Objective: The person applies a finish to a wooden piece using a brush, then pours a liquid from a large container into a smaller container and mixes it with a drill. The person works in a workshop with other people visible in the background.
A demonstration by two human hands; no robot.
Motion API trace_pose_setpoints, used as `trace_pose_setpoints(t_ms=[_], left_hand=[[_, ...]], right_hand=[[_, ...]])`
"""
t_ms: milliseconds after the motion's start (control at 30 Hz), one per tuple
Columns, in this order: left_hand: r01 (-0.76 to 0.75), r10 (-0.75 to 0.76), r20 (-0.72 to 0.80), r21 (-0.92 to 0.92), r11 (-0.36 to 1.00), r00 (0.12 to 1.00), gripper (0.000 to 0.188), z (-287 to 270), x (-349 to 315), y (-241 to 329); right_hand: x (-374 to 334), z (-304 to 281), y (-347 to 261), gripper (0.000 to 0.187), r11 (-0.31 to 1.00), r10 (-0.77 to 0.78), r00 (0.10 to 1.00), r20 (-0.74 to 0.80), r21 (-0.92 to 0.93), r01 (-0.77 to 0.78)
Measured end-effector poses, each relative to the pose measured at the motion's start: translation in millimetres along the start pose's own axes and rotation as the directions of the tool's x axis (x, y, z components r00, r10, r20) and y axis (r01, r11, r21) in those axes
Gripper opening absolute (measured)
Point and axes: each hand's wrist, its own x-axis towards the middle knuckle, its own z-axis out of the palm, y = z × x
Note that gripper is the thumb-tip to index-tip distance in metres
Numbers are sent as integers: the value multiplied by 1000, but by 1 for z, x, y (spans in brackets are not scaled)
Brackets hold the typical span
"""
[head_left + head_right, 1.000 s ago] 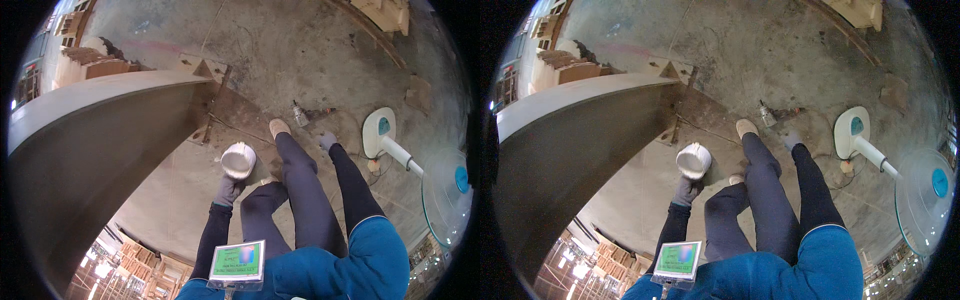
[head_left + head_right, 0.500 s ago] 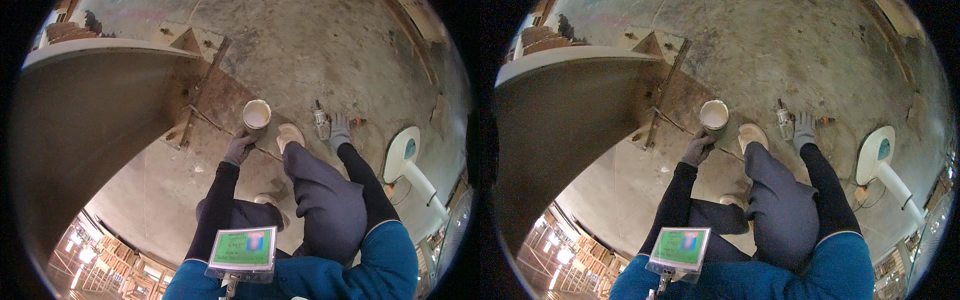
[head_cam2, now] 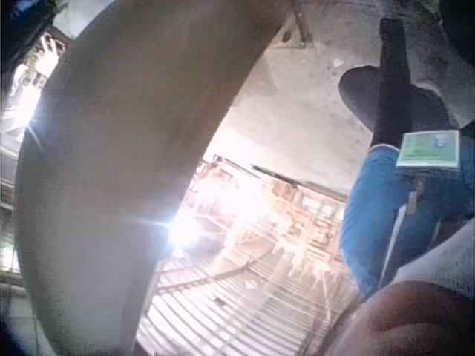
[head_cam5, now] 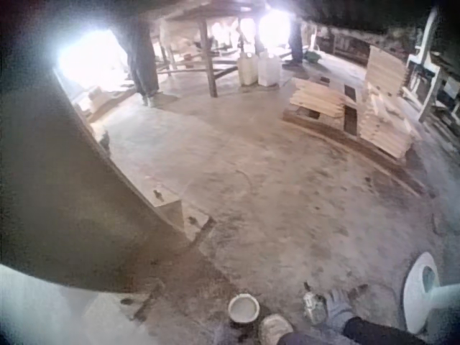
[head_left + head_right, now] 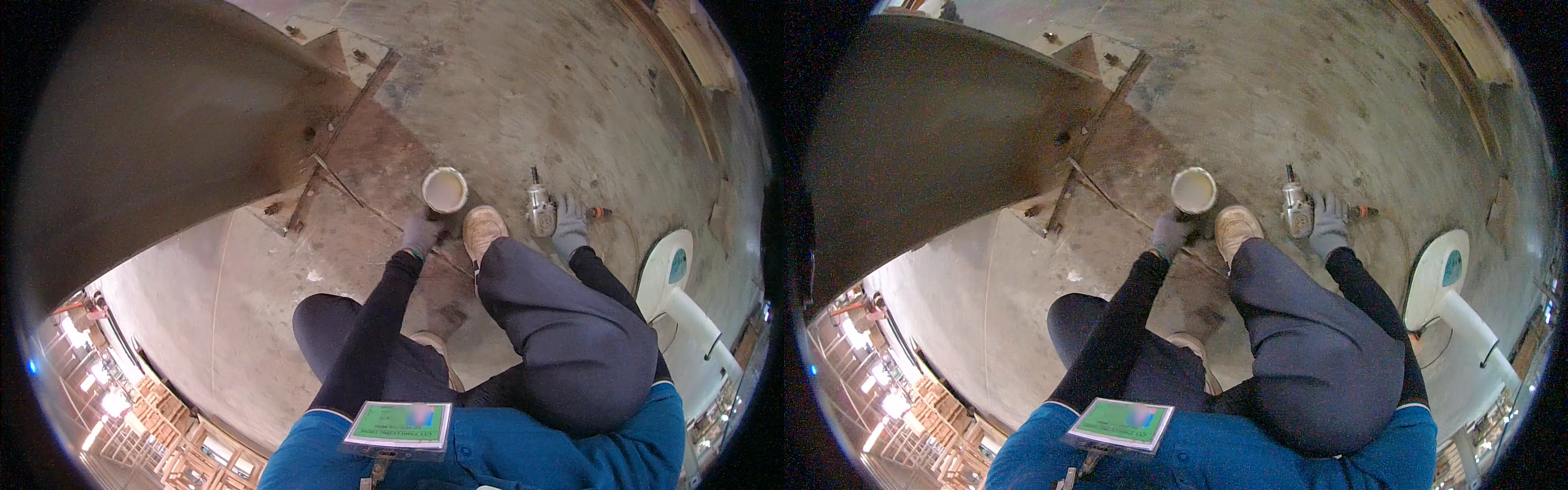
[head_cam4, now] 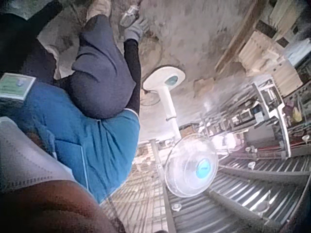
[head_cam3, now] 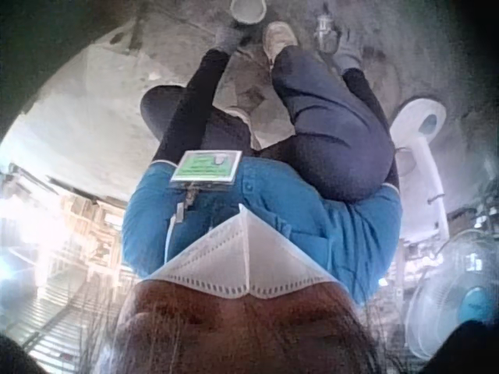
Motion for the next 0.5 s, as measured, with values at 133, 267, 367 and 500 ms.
trace_pose_setpoints(t_ms=[133, 267, 367, 500], left_hand=[[211, -174, -163, 248, 946, 971, 38, -28, -32, 46], [202, -17, -796, 133, 970, 605, 40, -86, -32, 30], [219, 64, -853, 205, 954, 517, 43, -128, -15, 6], [283, -74, -584, 275, 919, 808, 40, -162, 2, 5]], right_hand=[[-3, 13, 10, 65, 998, 54, 999, -5, 13, -54], [0, 17, 9, 64, 995, 70, 997, 35, -68, -67], [4, 16, 1, 62, 998, 41, 999, 10, -45, -40], [-4, 0, -5, 62, 998, 47, 999, 4, -38, -47]])
